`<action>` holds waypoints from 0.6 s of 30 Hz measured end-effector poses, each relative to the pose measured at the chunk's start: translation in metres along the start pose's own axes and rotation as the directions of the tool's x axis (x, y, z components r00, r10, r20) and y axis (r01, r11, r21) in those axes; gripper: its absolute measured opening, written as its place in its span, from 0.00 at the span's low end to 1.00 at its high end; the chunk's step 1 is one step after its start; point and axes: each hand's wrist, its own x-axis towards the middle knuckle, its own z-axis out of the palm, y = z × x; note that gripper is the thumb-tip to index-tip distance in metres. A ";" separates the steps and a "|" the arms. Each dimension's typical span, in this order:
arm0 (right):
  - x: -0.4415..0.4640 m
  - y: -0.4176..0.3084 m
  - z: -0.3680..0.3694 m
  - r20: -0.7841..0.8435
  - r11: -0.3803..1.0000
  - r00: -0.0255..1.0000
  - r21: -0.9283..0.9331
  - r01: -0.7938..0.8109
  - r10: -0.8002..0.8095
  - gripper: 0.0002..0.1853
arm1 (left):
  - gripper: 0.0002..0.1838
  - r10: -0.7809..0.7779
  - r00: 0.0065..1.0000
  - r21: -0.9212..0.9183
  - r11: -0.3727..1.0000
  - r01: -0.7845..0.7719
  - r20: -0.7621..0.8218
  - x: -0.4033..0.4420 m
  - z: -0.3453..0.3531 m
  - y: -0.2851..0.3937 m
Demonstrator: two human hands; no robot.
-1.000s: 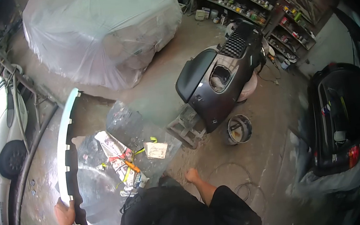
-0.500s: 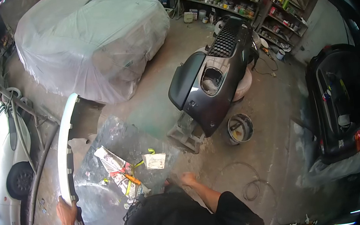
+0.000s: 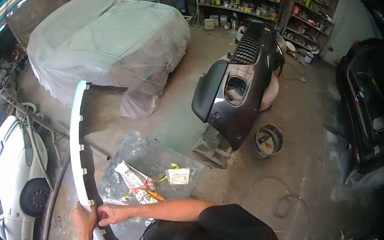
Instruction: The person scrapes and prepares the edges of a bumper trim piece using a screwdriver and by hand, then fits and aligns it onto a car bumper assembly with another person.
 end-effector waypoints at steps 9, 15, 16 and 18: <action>0.015 0.015 0.022 -0.219 0.964 0.963 0.178 0.197 -0.157 0.38 | 0.26 -0.067 0.998 0.079 0.995 0.068 -0.010 -0.001 0.009 0.014; 0.010 0.014 0.023 -0.124 0.906 0.992 0.419 0.061 -0.009 0.33 | 0.27 -0.094 0.995 0.105 0.990 0.091 0.025 -0.003 0.012 0.016; 0.010 0.017 0.023 -0.131 0.899 0.991 0.430 0.078 -0.023 0.33 | 0.28 -0.093 0.995 0.095 0.991 0.090 0.026 -0.003 0.013 0.016; 0.011 0.022 0.022 -0.112 0.906 0.993 0.415 0.081 -0.038 0.34 | 0.27 -0.100 0.995 0.094 0.991 0.097 0.031 -0.003 0.013 0.016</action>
